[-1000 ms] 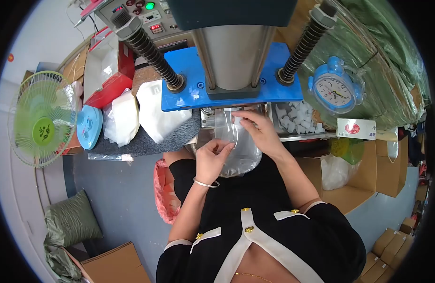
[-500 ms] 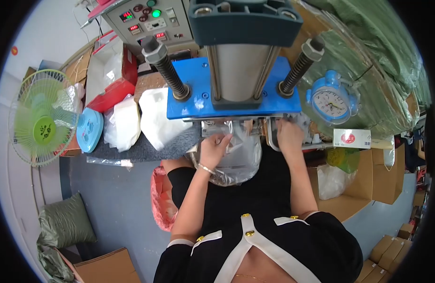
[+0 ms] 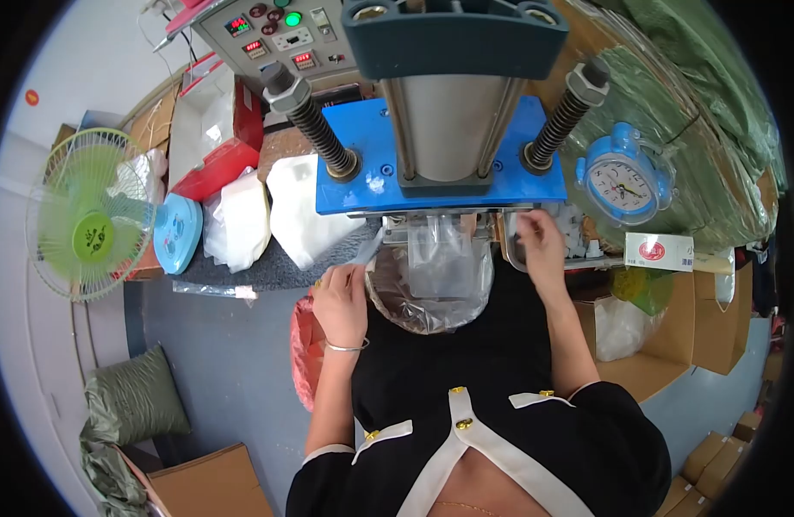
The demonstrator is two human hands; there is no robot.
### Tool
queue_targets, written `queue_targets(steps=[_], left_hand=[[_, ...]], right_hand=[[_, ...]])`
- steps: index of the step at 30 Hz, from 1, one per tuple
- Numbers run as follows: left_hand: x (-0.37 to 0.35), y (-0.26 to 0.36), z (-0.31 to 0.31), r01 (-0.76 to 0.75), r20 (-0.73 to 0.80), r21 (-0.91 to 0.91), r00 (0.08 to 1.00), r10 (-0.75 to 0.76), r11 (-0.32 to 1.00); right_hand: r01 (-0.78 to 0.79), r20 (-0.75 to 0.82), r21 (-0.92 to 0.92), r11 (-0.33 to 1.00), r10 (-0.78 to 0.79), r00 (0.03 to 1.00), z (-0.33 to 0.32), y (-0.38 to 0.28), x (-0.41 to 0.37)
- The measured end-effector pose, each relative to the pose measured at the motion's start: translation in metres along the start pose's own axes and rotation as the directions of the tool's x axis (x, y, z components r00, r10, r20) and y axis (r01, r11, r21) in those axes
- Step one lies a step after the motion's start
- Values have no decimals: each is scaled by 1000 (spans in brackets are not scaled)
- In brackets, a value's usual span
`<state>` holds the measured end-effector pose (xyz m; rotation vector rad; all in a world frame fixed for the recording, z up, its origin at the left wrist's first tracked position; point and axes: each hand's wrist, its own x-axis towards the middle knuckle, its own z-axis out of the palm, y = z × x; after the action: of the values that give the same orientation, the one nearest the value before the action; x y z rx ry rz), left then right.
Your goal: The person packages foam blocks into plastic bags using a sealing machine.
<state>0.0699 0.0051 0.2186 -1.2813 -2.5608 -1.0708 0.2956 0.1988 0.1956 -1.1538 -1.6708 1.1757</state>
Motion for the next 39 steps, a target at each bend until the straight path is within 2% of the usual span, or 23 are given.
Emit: queue_targets(steps=[2, 4, 5, 7, 9, 10, 12, 13, 16, 18, 20, 21, 23, 24, 25, 26, 27, 28, 32, 34, 35, 37, 39], left_hand=[[1, 19, -1, -5, 116, -179, 993, 26, 984], [-8, 35, 14, 95, 270, -347, 963, 3, 933], [-11, 42, 20, 163, 364, -397, 931, -8, 903], [-15, 48, 33, 205, 368, -447, 929, -30, 870], [-19, 46, 43, 298, 483, -387, 872, -83, 873], [-23, 45, 54, 427, 481, -588, 868, -127, 687], [-23, 38, 61, 434, 490, -593, 863, -124, 678], [-23, 38, 62, 448, 516, -593, 849, -111, 669], [-8, 34, 65, 612, 654, -540, 737, -169, 578], [8, 29, 75, 619, 639, -593, 751, -167, 515], [18, 25, 93, 589, 578, -614, 789, -210, 525], [17, 26, 93, 602, 594, -626, 780, -197, 496], [23, 36, 80, 630, 635, -480, 730, -254, 610], [25, 17, 85, 295, 473, -416, 878, -73, 860], [37, 23, 62, 198, 404, -165, 907, -117, 966], [47, 29, 37, 110, 329, 116, 934, -143, 987], [49, 12, 33, 13, 68, 242, 997, -31, 970], [49, -8, 35, -56, -174, 383, 976, 131, 922], [-8, -28, 52, -123, 114, 387, 990, 85, 914], [-23, -23, 37, -179, 167, 291, 977, 135, 940], [-21, -29, 31, -195, 44, 216, 981, 190, 957], [-9, -8, 7, 12, 26, 6, 1000, -13, 1000], [2, 19, -5, -12, 70, -142, 997, 22, 990]], right_hand=[[189, 207, -45, 981, -176, 962, 11, -36, -19], [484, 313, -116, 868, -430, 847, 23, -54, -20], [477, 310, -127, 870, -422, 852, 25, -63, -18], [635, 522, -285, 718, -439, 731, 30, -77, -9], [618, 557, -251, 745, -411, 721, 41, -68, -6], [527, 531, -184, 830, -367, 764, 48, -59, -4], [308, 489, -62, 949, -241, 838, 60, -45, -3], [307, 490, -63, 950, -239, 838, 58, -41, -4], [96, 214, -89, 991, -75, 974, 46, -40, -7], [361, -10, -413, 836, -401, 916, 26, -25, 7], [134, 60, -689, 712, -128, 990, 3, -31, 12], [115, 123, -736, 667, -36, 992, -5, -21, 14], [207, 106, -748, 630, -194, 975, 0, 1, 12], [203, 75, -728, 655, -219, 973, 6, 5, 11], [212, 81, -725, 655, -225, 971, 8, 10, 16], [165, 53, -678, 716, -177, 983, 7, 18, 18], [109, 26, -625, 773, -119, 993, 7, 24, 19], [44, 53, -525, 850, -19, 998, 3, 15, 23], [131, 32, -321, 938, -128, 991, 1, 18, 28], [3, -41, 61, 998, 0, 999, 5, 11, 18], [-60, -53, 248, 967, 76, 996, 6, 6, 9], [-55, 7, 309, 950, 56, 998, 14, -6, -6], [-49, 102, 291, 955, 20, 995, 27, -32, -21]])
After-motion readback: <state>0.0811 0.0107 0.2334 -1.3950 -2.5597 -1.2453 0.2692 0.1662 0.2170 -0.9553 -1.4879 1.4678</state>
